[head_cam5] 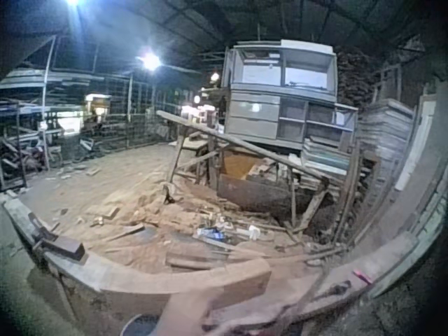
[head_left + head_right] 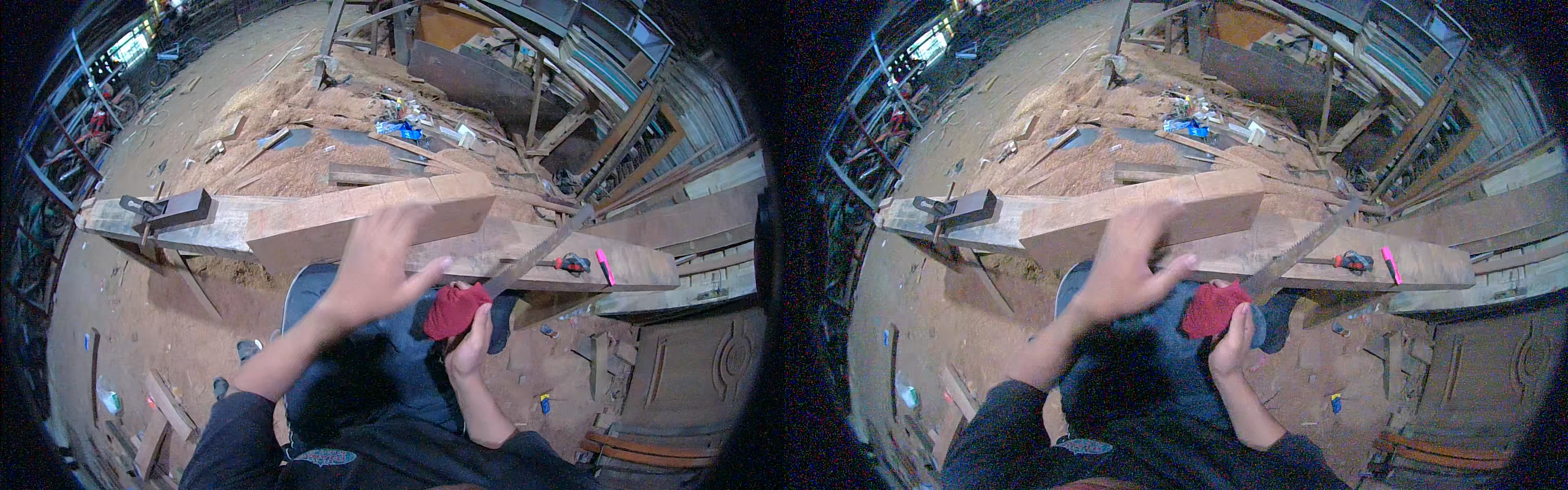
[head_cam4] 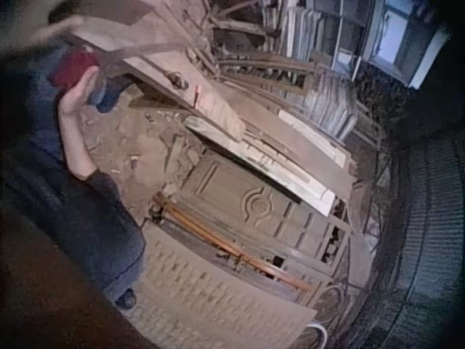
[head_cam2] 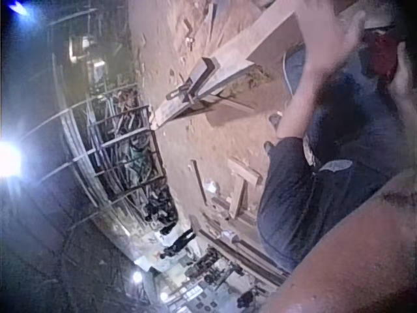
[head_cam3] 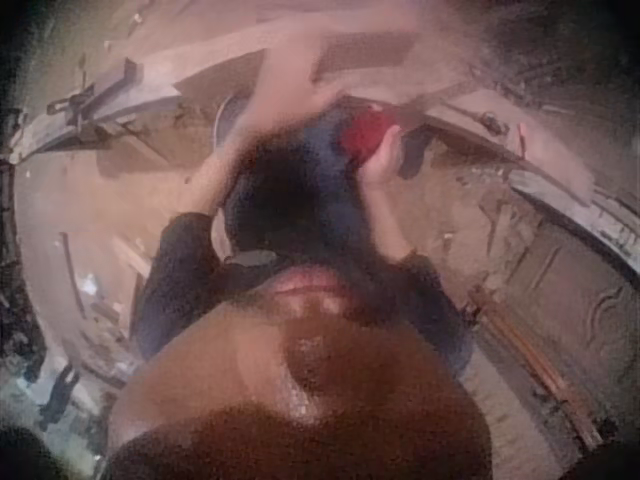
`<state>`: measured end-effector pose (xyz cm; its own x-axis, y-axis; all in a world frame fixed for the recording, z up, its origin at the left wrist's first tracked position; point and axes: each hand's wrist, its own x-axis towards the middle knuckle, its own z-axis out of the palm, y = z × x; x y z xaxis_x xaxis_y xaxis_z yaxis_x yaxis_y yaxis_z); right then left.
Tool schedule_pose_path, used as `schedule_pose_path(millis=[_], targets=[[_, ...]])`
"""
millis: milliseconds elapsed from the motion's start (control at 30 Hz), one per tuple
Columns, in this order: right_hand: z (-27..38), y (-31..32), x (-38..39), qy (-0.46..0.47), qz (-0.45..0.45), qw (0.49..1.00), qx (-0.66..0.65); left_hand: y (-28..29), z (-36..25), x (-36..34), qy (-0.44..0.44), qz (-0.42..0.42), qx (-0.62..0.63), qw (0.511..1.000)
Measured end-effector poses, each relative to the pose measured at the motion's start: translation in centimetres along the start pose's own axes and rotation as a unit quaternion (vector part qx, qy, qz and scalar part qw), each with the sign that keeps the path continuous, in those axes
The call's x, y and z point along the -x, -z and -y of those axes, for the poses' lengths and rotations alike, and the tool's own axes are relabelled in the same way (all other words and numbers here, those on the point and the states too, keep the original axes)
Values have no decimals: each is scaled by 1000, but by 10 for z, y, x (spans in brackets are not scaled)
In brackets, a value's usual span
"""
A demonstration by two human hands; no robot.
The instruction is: The person wipes a hand saw with a cloth and then uses the saw to cut into a piece of wood held on a low wooden beam.
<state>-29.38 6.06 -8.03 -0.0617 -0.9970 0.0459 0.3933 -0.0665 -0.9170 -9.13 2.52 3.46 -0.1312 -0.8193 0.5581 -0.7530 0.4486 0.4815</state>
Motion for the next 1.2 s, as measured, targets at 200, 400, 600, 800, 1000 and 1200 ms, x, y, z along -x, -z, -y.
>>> schedule_pose_path(millis=[200, 400, 600, 800, 1000, 1200], targets=[[-35, 12, 18, -30, 76, 969, 233, -80, -14, 73, 123, 75, 288, 947], [-37, 20, -8, 99, 84, 950, 285, -87, 7, 80, 265, 121, 318, 902], [34, 13, -10, 389, -40, 851, 351, -81, 9, 84, 127, 103, 216, 963], [103, 36, 10, 288, 130, 609, 728, -73, 12, 87, 31, 261, 114, 958], [111, 59, 8, -14, 400, 616, 679, -71, 9, 102, -127, 310, 46, 941], [71, 87, 20, -192, 410, 719, 528, -69, 9, 101, -142, 282, 30, 948]])
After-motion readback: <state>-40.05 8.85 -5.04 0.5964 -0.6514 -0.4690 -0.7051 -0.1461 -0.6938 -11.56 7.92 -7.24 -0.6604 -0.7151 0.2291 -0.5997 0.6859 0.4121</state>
